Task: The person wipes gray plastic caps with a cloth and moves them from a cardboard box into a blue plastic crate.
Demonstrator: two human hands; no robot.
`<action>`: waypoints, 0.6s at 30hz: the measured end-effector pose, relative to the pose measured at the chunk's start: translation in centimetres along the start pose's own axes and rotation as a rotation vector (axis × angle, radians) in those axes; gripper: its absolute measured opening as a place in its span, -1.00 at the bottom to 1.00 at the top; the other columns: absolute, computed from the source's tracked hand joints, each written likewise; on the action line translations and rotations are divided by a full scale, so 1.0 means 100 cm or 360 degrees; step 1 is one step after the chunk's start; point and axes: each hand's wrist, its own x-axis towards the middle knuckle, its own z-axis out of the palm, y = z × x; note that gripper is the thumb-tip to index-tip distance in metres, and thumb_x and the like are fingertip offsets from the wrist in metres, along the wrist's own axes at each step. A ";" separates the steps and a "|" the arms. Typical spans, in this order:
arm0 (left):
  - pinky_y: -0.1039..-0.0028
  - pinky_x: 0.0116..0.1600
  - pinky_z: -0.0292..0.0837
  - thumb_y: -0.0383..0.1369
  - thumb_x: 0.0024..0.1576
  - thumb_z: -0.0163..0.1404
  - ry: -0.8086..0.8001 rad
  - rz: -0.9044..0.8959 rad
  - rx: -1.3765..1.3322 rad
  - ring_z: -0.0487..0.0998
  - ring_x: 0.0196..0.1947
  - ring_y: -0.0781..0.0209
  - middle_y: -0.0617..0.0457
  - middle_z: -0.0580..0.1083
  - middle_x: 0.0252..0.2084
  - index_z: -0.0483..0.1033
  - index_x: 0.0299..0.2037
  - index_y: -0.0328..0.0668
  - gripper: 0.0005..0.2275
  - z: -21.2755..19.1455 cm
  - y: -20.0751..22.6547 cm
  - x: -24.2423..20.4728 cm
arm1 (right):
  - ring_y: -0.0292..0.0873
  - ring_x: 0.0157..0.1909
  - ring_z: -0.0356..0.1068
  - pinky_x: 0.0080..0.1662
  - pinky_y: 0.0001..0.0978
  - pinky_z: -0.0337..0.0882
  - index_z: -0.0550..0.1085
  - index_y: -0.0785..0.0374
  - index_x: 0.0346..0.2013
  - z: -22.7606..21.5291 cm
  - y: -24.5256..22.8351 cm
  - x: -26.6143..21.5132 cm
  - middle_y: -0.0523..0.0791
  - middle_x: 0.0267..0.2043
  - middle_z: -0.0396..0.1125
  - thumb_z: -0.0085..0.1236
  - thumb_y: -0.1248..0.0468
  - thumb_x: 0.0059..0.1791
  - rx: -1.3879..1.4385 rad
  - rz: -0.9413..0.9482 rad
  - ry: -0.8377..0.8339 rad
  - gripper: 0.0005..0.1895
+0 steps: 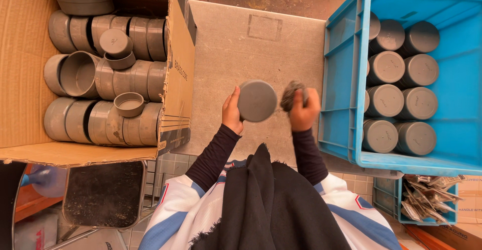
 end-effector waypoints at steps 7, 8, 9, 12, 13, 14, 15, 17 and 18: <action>0.27 0.06 0.44 -0.01 0.27 -0.25 -0.0328 -0.0216 -0.0248 0.54 -0.06 0.02 -0.16 0.51 -0.03 0.49 -0.04 -0.26 -0.55 0.001 -0.031 0.010 | 0.26 0.47 -0.36 0.26 0.36 -0.37 0.37 -0.32 0.19 0.037 -0.042 -0.034 -0.13 0.46 -0.06 -0.36 -0.31 0.04 -0.0267 -0.0517 -0.0815 -0.46; 0.23 0.15 0.36 -0.07 0.31 -0.29 -0.0284 -0.0016 0.0028 0.49 0.02 0.02 -0.17 0.48 0.02 0.47 0.01 -0.31 -0.56 -0.001 -0.030 0.004 | 0.32 0.42 -0.23 0.19 0.50 -0.26 0.39 -0.21 0.15 0.037 -0.038 -0.022 -0.07 0.41 0.01 -0.19 -0.11 0.03 -0.0165 -0.0282 -0.0749 -0.57; 0.19 0.24 0.29 -0.13 0.35 -0.34 -0.0239 0.0182 0.0304 0.44 0.10 0.01 -0.18 0.45 0.07 0.44 0.07 -0.36 -0.57 -0.003 -0.029 -0.002 | 0.37 0.37 -0.10 0.12 0.64 -0.15 0.42 -0.10 0.11 0.038 -0.035 -0.010 -0.02 0.36 0.08 -0.02 0.08 0.02 -0.0064 -0.0049 -0.0680 -0.65; 0.23 0.13 0.36 -0.14 0.32 -0.27 -0.0124 0.0140 0.0407 0.51 -0.04 0.07 -0.14 0.52 -0.10 0.52 -0.08 -0.31 -0.61 0.003 -0.031 -0.027 | 0.12 -0.18 0.42 -0.15 -0.10 0.37 0.53 0.12 -0.41 0.049 -0.027 0.008 -0.01 -0.41 0.40 0.01 -0.06 0.06 -0.0048 0.0396 -0.0562 -0.63; 0.23 0.13 0.36 -0.14 0.32 -0.27 -0.0124 0.0135 0.0414 0.51 -0.04 0.07 -0.14 0.52 -0.10 0.52 -0.08 -0.31 -0.61 0.003 -0.028 -0.023 | 0.12 -0.18 0.42 -0.15 -0.10 0.37 0.53 0.12 -0.41 0.050 -0.032 0.004 -0.01 -0.41 0.40 0.01 -0.06 0.06 -0.0049 0.0404 -0.0558 -0.63; 0.24 0.10 0.38 -0.13 0.33 -0.27 -0.0153 0.0130 0.0339 0.52 -0.06 0.07 -0.14 0.52 -0.10 0.52 -0.05 -0.29 -0.62 0.005 -0.025 -0.019 | 0.20 -0.06 0.37 -0.07 -0.02 0.35 0.48 0.06 -0.14 0.050 -0.036 0.002 0.03 -0.18 0.36 -0.20 0.01 0.10 -0.0053 0.0105 -0.0571 -0.68; 0.26 0.07 0.41 -0.13 0.33 -0.27 -0.0180 0.0126 0.0263 0.53 -0.08 0.08 -0.13 0.53 -0.11 0.52 -0.03 -0.26 -0.62 0.008 -0.023 -0.014 | 0.27 0.05 0.31 0.00 0.05 0.33 0.43 0.00 0.13 0.049 -0.041 0.000 0.06 0.04 0.31 -0.41 0.08 0.13 -0.0057 -0.0195 -0.0580 -0.56; 0.22 0.11 0.37 -0.11 0.32 -0.27 -0.0228 -0.0004 0.0112 0.51 -0.04 0.04 -0.15 0.50 -0.06 0.49 0.00 -0.27 -0.61 0.006 -0.028 -0.008 | 0.19 0.18 0.24 0.09 0.02 0.24 0.48 -0.05 0.06 0.057 -0.054 -0.020 -0.04 0.10 0.31 -0.33 0.06 0.12 -0.0113 -0.0441 -0.0617 -0.61; 0.18 0.14 0.34 -0.09 0.30 -0.27 -0.0293 -0.0113 -0.0029 0.48 0.00 0.00 -0.17 0.47 -0.02 0.45 0.04 -0.27 -0.59 0.007 -0.027 -0.002 | 0.10 0.30 0.16 0.18 -0.01 0.16 0.53 -0.10 -0.02 0.064 -0.061 -0.027 -0.14 0.16 0.31 -0.25 0.04 0.11 -0.0161 -0.0700 -0.0625 -0.65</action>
